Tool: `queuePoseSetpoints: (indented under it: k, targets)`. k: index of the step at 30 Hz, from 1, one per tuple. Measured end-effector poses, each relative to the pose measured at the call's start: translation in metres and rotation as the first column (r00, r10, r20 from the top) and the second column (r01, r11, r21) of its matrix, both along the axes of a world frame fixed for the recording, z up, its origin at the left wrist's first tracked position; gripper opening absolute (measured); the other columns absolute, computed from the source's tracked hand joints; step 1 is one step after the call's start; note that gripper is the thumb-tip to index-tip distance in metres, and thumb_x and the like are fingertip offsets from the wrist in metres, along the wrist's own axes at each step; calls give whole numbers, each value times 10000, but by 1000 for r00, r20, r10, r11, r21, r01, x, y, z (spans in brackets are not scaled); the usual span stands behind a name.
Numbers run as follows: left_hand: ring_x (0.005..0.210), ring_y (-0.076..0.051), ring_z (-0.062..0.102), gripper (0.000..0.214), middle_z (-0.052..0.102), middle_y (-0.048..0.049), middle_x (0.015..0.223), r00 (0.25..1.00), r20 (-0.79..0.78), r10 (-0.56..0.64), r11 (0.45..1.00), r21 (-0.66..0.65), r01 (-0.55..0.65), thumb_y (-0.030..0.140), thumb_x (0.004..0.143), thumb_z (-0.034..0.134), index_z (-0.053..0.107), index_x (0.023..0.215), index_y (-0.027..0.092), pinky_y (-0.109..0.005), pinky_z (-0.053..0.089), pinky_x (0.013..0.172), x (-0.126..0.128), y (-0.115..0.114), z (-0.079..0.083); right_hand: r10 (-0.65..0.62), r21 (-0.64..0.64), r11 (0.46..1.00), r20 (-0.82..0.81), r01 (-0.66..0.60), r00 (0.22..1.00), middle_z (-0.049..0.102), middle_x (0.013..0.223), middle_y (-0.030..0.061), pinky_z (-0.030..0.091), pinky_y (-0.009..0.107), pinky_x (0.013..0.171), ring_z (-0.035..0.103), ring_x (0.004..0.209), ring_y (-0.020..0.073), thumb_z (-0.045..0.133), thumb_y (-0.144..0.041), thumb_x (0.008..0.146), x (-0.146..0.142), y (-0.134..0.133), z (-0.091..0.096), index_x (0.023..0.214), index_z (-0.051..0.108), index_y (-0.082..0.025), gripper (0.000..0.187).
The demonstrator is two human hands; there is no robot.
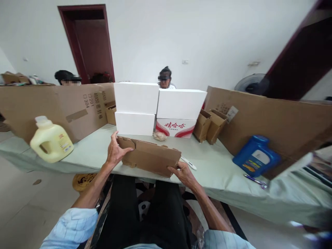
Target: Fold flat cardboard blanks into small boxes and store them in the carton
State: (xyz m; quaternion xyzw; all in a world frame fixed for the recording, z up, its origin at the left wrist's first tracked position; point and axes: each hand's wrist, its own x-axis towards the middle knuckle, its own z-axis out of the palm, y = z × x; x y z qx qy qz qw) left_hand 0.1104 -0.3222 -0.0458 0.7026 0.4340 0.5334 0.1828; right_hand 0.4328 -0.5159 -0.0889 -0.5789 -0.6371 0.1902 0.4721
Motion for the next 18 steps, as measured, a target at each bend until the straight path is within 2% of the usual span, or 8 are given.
queuePoseSetpoints:
  k: [5,9,12,15,18]
  targets:
    - [1023,-326,701,873,699,-84,1112,1000,-9,29,999,-43,-30,591,543,965,559,1220,218,-472,604,909,-1,3,-1,8,-59,998,60,-4,998,459,665,-39,319,249,574,394,641,137,638,-405,873,-3,-13,-3,691,529,-212,287]
    - [922,-314,699,880,693,-65,1039,1000,1,23,997,-80,-23,720,514,920,568,1150,224,-481,630,830,-5,6,-4,6,-39,999,71,-3,997,404,666,-49,284,250,580,350,646,124,612,-367,881,-11,-22,-6,673,421,-218,319]
    - [958,-309,709,892,694,-66,1069,998,22,-58,996,-61,60,756,540,897,564,1174,225,-479,645,833,-8,11,-9,-7,11,1000,75,6,997,399,679,-51,278,260,602,347,662,122,593,-331,879,-19,-32,-7,677,386,-220,310]
    - [1083,-324,718,933,701,-91,1168,983,37,-181,983,-11,182,735,612,885,534,1313,230,-470,655,856,-9,16,-16,-52,78,996,86,45,995,398,689,-52,261,279,622,347,670,123,575,-301,885,-23,-47,-4,689,348,-224,310]
    - [1085,-330,733,929,716,-105,1181,976,7,-220,975,-9,220,741,689,838,512,1394,232,-472,664,832,-9,18,-22,-124,175,979,89,107,988,410,687,-48,271,290,626,353,657,126,559,-299,930,-16,-66,1,690,337,-226,335]
